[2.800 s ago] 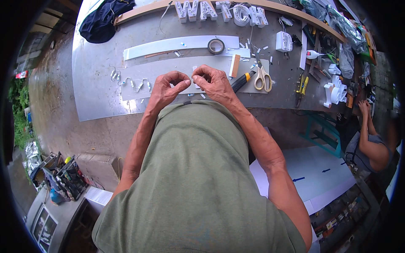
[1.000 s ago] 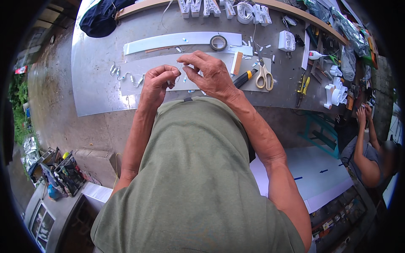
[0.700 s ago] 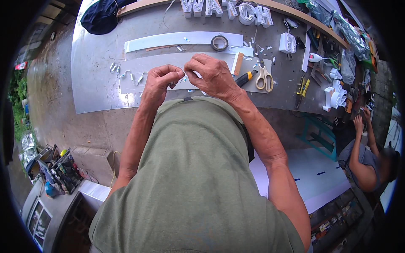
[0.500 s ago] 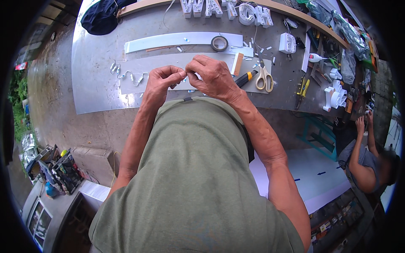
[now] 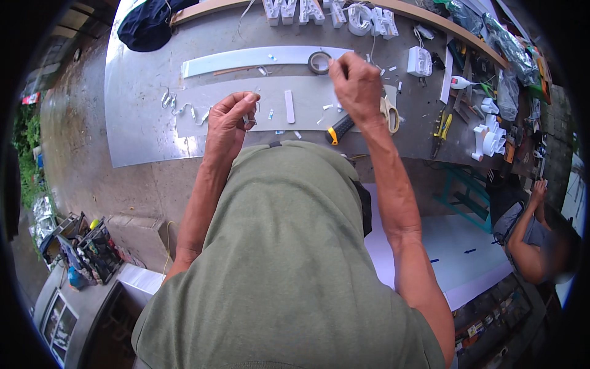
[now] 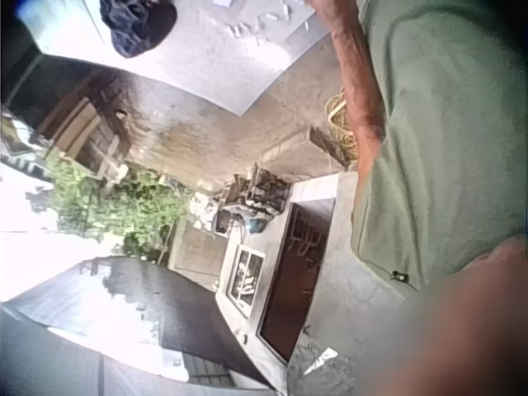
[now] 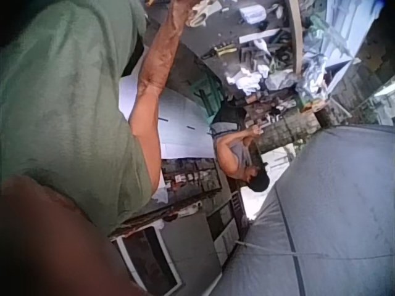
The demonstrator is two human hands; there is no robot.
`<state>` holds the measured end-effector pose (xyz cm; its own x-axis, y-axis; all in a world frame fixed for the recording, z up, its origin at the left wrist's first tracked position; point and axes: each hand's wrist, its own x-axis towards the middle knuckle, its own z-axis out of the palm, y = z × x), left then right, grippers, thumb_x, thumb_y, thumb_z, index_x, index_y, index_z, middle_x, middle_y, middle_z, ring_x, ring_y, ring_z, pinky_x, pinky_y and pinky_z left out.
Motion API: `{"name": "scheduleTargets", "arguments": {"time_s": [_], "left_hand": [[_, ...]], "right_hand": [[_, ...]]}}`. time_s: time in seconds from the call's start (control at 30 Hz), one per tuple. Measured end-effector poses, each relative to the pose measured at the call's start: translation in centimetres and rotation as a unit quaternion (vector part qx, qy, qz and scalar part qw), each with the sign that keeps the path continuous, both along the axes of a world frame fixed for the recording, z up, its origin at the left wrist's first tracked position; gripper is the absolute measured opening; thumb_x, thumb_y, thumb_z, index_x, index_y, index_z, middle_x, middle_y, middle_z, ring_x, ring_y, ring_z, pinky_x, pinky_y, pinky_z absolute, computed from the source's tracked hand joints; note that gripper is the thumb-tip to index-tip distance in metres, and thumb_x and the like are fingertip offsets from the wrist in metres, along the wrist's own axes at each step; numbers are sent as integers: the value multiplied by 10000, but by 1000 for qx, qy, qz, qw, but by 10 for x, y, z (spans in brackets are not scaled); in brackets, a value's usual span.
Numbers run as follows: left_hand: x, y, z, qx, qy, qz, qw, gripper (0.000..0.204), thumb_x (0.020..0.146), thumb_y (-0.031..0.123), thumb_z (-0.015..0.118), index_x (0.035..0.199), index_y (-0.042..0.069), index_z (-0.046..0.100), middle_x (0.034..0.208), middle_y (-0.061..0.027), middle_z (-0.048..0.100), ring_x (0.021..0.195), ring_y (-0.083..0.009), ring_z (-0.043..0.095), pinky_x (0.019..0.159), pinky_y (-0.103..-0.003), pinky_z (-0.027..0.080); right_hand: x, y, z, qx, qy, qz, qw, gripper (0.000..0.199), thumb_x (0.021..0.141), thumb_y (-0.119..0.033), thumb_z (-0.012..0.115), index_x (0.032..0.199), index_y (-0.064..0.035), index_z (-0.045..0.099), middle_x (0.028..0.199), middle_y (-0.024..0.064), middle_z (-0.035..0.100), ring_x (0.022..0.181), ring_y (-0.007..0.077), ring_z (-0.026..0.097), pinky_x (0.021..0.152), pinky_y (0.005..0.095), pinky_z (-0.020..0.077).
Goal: Assembling and wiring LED components for illuminated sign letters on a workshop table.
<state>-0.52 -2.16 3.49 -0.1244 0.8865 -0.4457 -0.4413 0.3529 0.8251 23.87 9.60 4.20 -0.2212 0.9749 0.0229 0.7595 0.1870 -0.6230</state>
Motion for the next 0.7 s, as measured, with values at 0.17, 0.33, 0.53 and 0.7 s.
{"name": "scheduleTargets", "arguments": {"time_s": [0.17,0.33,0.53,0.7], "left_hand": [[-2,10,-5,26,-122,9,992,201,968,192,711,1070,18,704,853,-22,679,776,-77,602,605,-226,431],[-3,7,-8,64,-131,-10,989,193,963,205,714,1077,51,702,894,-7,679,812,-69,614,638,-227,445],[-3,6,-13,64,-111,-19,992,182,950,183,726,1085,62,706,932,-18,707,842,-83,645,652,-236,451],[-2,5,-15,55,-55,-33,996,209,929,171,750,1093,44,724,910,-43,740,814,-101,660,651,-249,461]], "right_hand": [[-35,-37,-11,-242,353,58,902,277,999,-218,622,1145,9,685,1057,100,733,772,145,680,666,301,561],[-55,-51,1,-352,437,104,821,316,1026,-245,613,1205,2,697,1048,65,738,806,108,651,658,268,545],[-60,-54,-4,-319,420,91,844,269,970,-230,707,1118,-8,739,930,24,740,740,66,598,636,236,508],[-56,-55,-3,-351,427,79,829,201,968,-195,694,1041,-10,724,877,10,713,704,66,582,626,246,501]]}}
